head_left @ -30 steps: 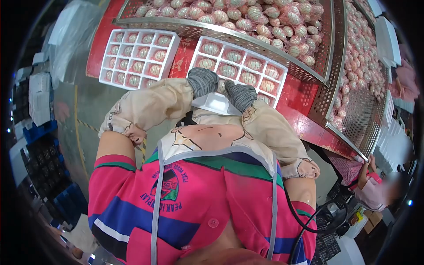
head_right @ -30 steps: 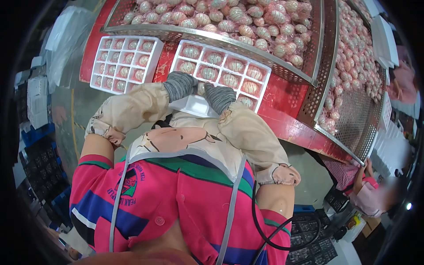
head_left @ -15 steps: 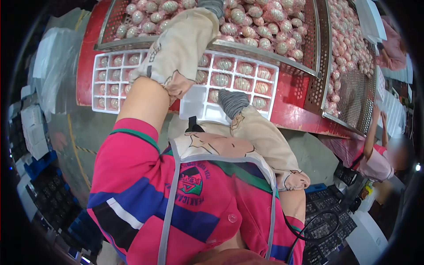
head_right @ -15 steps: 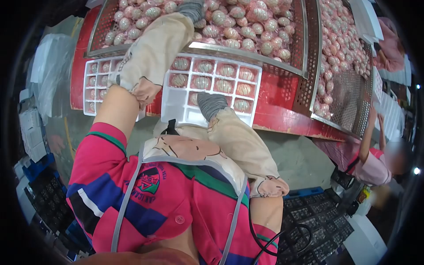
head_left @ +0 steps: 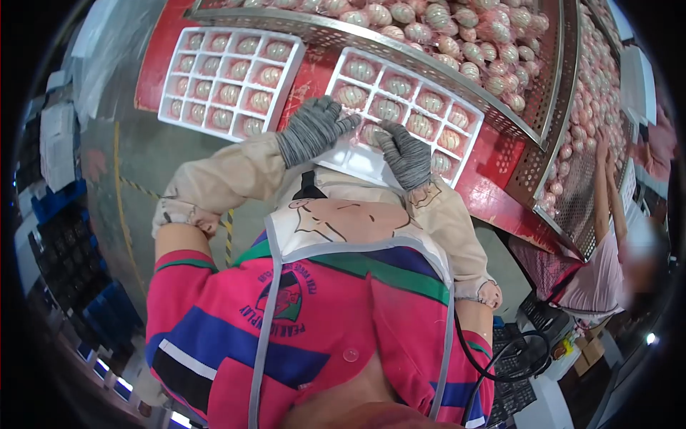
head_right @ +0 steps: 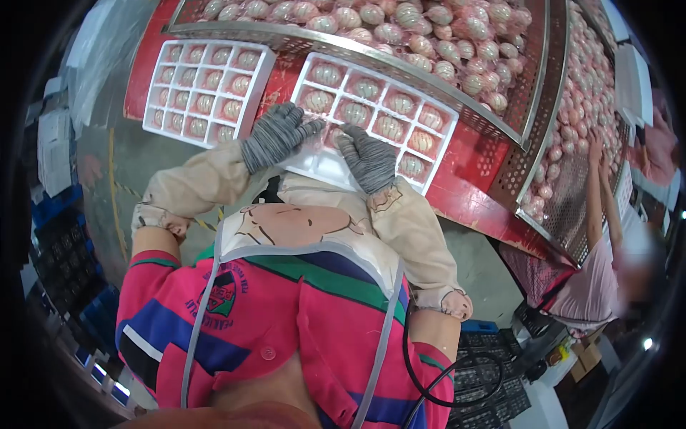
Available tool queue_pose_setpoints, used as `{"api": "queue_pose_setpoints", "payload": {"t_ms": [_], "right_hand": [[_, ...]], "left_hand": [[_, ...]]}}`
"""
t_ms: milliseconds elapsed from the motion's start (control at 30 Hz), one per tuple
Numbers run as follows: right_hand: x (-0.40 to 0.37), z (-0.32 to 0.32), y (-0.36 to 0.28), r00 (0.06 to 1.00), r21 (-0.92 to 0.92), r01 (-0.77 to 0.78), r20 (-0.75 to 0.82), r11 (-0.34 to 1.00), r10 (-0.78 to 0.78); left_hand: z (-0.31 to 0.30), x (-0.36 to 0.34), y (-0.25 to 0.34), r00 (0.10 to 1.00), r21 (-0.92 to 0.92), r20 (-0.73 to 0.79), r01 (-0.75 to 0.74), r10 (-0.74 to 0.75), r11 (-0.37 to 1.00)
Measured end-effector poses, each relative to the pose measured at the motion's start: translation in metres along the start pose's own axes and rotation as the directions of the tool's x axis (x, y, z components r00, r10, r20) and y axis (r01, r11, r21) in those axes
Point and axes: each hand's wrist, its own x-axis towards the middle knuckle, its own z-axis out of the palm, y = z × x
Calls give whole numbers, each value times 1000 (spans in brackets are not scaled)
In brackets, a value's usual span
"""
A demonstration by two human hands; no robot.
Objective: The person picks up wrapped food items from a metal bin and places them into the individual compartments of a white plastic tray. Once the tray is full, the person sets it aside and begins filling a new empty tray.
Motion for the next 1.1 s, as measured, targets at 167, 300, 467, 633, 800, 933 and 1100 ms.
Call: {"api": "queue_pose_setpoints", "payload": {"t_ms": [167,300,467,633,800,933,1100], "right_hand": [[22,30,-9,933,-342,353,64,871,-353],[35,33,-12,950,-482,286,258,828,-178],[42,38,-14,941,-518,327,255,791,-222],[52,58,-5,939,-711,335,306,618,-157],[61,57,-9,917,-617,334,389,713,-93],[62,55,-5,906,-567,304,421,766,-49],[52,49,-5,931,-548,271,357,791,-72]], "left_hand": [[16,-27,1,931,-537,-118,233,-346,810],[17,-38,-5,886,-493,-72,368,-458,788],[21,-22,-12,923,-393,-30,342,-383,854],[13,-1,-8,899,-24,223,392,-377,920],[-5,17,-16,874,-63,328,399,-359,915],[-36,55,-60,936,-300,-115,285,-332,910],[-51,175,-129,661,-149,-405,634,-632,759]]}}
